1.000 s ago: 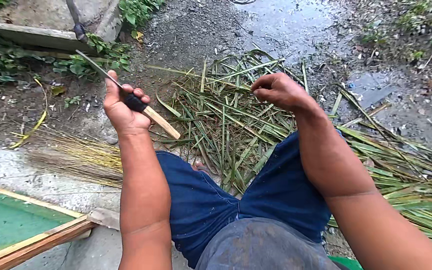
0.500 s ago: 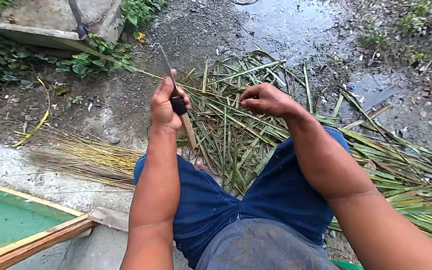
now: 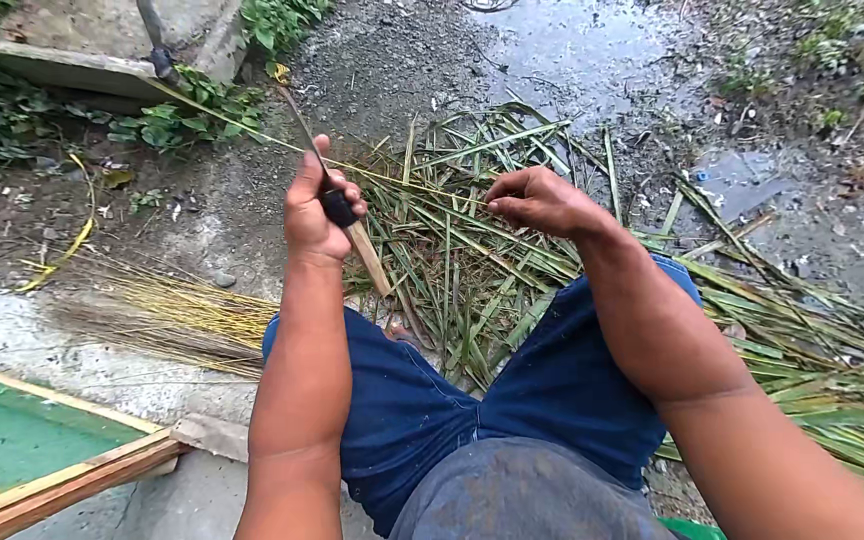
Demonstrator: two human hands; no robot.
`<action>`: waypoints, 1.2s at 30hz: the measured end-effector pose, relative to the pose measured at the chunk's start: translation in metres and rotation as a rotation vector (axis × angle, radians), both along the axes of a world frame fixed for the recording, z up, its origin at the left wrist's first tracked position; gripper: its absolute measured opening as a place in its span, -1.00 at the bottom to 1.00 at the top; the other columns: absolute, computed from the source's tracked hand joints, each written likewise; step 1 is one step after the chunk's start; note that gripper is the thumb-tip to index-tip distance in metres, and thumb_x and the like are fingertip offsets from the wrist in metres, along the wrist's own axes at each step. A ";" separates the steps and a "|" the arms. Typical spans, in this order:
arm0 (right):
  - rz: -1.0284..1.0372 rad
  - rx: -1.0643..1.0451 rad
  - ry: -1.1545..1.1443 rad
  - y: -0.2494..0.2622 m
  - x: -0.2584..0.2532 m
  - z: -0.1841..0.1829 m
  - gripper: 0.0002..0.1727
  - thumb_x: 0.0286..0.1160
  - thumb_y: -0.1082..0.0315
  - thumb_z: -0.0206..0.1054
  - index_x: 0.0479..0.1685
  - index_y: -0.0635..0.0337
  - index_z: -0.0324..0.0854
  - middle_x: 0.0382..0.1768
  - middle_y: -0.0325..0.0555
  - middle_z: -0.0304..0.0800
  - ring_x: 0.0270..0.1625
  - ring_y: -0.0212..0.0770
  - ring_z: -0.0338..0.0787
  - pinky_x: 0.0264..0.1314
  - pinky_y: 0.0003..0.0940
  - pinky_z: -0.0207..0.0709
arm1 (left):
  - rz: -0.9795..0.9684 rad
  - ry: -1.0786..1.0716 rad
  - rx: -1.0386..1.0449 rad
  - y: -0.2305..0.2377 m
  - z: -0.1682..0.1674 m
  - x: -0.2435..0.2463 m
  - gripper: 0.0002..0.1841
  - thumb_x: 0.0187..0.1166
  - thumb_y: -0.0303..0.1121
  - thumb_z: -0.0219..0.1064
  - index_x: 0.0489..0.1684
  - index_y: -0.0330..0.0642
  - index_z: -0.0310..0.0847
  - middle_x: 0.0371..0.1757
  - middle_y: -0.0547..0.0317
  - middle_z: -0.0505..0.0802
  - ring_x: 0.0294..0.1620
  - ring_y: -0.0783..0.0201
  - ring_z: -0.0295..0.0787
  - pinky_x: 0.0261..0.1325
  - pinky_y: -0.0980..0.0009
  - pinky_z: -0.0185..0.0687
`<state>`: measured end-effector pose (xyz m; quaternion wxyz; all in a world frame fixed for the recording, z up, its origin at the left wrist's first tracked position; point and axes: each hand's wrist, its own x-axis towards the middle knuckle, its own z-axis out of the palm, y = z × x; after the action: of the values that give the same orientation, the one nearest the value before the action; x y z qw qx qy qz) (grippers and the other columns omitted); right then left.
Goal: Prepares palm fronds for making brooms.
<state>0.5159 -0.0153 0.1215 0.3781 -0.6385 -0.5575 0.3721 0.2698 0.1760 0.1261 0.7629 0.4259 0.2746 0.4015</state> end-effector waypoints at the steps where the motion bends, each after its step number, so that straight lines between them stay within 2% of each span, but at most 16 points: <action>1: -0.016 -0.009 0.004 0.000 0.000 0.000 -0.82 0.68 0.38 0.25 -0.04 0.23 0.77 -0.44 -0.24 0.73 -0.57 -0.48 0.53 -0.45 -0.48 0.49 | 0.040 -0.008 -0.013 -0.001 0.002 0.000 -0.62 0.93 -0.04 -0.20 0.30 0.18 0.55 -0.56 0.43 0.64 -0.63 0.45 0.61 -0.55 0.51 0.65; 3: -0.039 -0.002 0.038 0.003 -0.005 -0.002 -0.82 0.64 0.42 0.25 -0.02 0.23 0.76 -0.43 -0.24 0.73 -0.54 -0.48 0.55 -0.42 -0.48 0.51 | -0.030 0.071 0.018 -0.017 -0.001 0.008 -0.64 0.92 -0.08 -0.21 0.37 0.18 0.47 -0.57 0.44 0.64 -0.63 0.46 0.62 -0.55 0.52 0.65; 5: -0.046 0.031 0.089 0.007 -0.014 -0.003 -0.81 0.62 0.45 0.25 0.01 0.26 0.75 -0.40 -0.22 0.75 -0.51 -0.48 0.59 -0.39 -0.50 0.55 | -0.234 0.185 0.069 -0.045 -0.011 0.022 -0.65 0.89 -0.19 -0.16 0.49 0.06 0.36 -0.57 0.37 0.65 -0.63 0.43 0.65 -0.56 0.49 0.69; 7: -0.042 0.063 0.120 0.011 -0.022 -0.005 -0.81 0.61 0.45 0.26 0.02 0.29 0.74 -0.39 -0.21 0.76 -0.52 -0.49 0.60 -0.39 -0.50 0.56 | -0.407 0.264 0.082 -0.068 -0.018 0.034 -0.61 0.86 -0.29 -0.02 0.59 -0.10 0.38 -0.52 0.25 0.69 -0.61 0.37 0.68 -0.55 0.45 0.70; 9: -0.033 0.090 0.141 0.012 -0.026 -0.006 -0.84 0.59 0.46 0.28 -0.03 0.29 0.74 -0.42 -0.23 0.74 -0.54 -0.49 0.57 -0.42 -0.51 0.52 | -0.457 0.267 0.086 -0.068 -0.019 0.036 -0.61 0.85 -0.31 0.02 0.57 -0.14 0.43 -0.50 0.23 0.73 -0.60 0.37 0.69 -0.55 0.46 0.71; 11: -0.015 0.093 0.128 0.009 -0.023 -0.007 -0.85 0.59 0.44 0.28 -0.06 0.24 0.74 -0.42 -0.26 0.72 -0.54 -0.50 0.55 -0.44 -0.53 0.48 | -0.368 0.211 0.103 -0.049 -0.013 0.025 -0.64 0.86 -0.28 -0.04 0.51 -0.11 0.45 -0.53 0.30 0.70 -0.60 0.40 0.69 -0.52 0.48 0.72; 15: -0.078 0.035 0.118 0.004 -0.010 -0.008 -0.84 0.62 0.44 0.27 -0.01 0.25 0.73 -0.38 -0.22 0.72 -0.50 -0.46 0.56 -0.41 -0.48 0.50 | 0.027 0.067 0.068 0.003 0.002 -0.008 -0.64 0.92 -0.06 -0.16 0.40 0.16 0.49 -0.51 0.46 0.67 -0.56 0.48 0.65 -0.46 0.52 0.69; 18: -0.182 0.025 0.223 0.005 -0.008 -0.010 -0.77 0.60 0.47 0.22 0.11 0.27 0.70 -0.35 -0.20 0.70 -0.54 -0.45 0.49 -0.47 -0.48 0.43 | 0.155 0.051 0.069 0.008 0.007 -0.014 -0.64 0.93 -0.05 -0.17 0.37 0.16 0.51 -0.53 0.43 0.66 -0.58 0.45 0.64 -0.49 0.51 0.66; 21: -0.203 0.046 0.283 0.011 -0.016 -0.010 -0.74 0.57 0.50 0.22 0.15 0.29 0.66 -0.31 -0.16 0.74 -0.51 -0.42 0.58 -0.43 -0.46 0.53 | -0.065 0.228 0.170 -0.027 0.001 0.004 -0.65 0.91 -0.15 -0.16 0.51 0.08 0.35 -0.53 0.43 0.67 -0.59 0.45 0.67 -0.52 0.49 0.71; 24: -0.190 0.084 0.328 0.018 -0.030 -0.012 -0.84 0.56 0.50 0.28 0.03 0.32 0.62 -0.33 -0.12 0.73 -0.49 -0.38 0.65 -0.43 -0.45 0.59 | -0.349 0.312 0.193 -0.065 -0.015 0.029 -0.53 0.83 -0.36 0.03 0.72 -0.05 0.24 -0.45 0.26 0.71 -0.58 0.36 0.69 -0.52 0.42 0.73; 26: -0.155 0.090 0.362 0.021 -0.037 -0.014 -0.87 0.54 0.52 0.30 -0.03 0.32 0.61 -0.37 -0.13 0.73 -0.53 -0.39 0.60 -0.49 -0.47 0.51 | -0.454 0.314 0.180 -0.076 -0.023 0.040 -0.53 0.80 -0.41 0.10 0.69 -0.09 0.33 -0.39 0.16 0.74 -0.56 0.33 0.70 -0.50 0.40 0.74; 28: -0.123 0.086 0.387 0.021 -0.040 -0.016 -0.86 0.54 0.52 0.30 -0.02 0.33 0.63 -0.37 -0.14 0.74 -0.54 -0.41 0.58 -0.51 -0.49 0.48 | -0.477 0.326 0.161 -0.073 -0.024 0.042 -0.62 0.81 -0.38 0.12 0.56 -0.08 0.49 -0.42 0.17 0.76 -0.56 0.34 0.71 -0.51 0.42 0.73; 30: -0.100 0.084 0.355 0.018 -0.038 -0.013 -0.90 0.55 0.51 0.31 -0.06 0.31 0.64 -0.39 -0.19 0.72 -0.54 -0.44 0.57 -0.49 -0.51 0.49 | -0.425 0.282 0.151 -0.056 -0.021 0.035 -0.67 0.85 -0.30 0.04 0.47 -0.08 0.50 -0.48 0.27 0.75 -0.57 0.39 0.71 -0.52 0.47 0.73; 32: -0.101 0.067 0.317 0.013 -0.032 -0.010 -0.89 0.54 0.50 0.30 -0.07 0.29 0.66 -0.41 -0.21 0.72 -0.55 -0.45 0.55 -0.49 -0.50 0.47 | -0.257 0.197 0.128 -0.026 -0.015 0.020 -0.66 0.89 -0.19 -0.09 0.44 0.00 0.45 -0.53 0.38 0.70 -0.59 0.44 0.69 -0.50 0.50 0.72; 34: -0.132 0.061 0.321 0.008 -0.024 -0.009 -0.80 0.58 0.49 0.25 0.08 0.30 0.67 -0.36 -0.21 0.72 -0.54 -0.45 0.53 -0.49 -0.50 0.45 | -0.032 0.112 0.077 0.004 -0.005 0.001 -0.65 0.91 -0.08 -0.13 0.41 0.15 0.48 -0.51 0.45 0.67 -0.55 0.46 0.66 -0.45 0.50 0.70; 36: -0.200 0.113 0.417 0.007 -0.016 -0.013 -0.70 0.58 0.48 0.19 0.22 0.30 0.65 -0.27 -0.20 0.72 -0.47 -0.43 0.58 -0.38 -0.46 0.57 | 0.127 0.019 0.027 0.022 0.002 -0.015 -0.63 0.92 -0.03 -0.18 0.32 0.18 0.53 -0.52 0.44 0.67 -0.57 0.46 0.64 -0.46 0.50 0.66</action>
<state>0.5000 -0.0078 0.1089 0.5554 -0.5776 -0.4212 0.4249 0.2544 0.1985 0.1277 0.7272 0.4218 0.3031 0.4488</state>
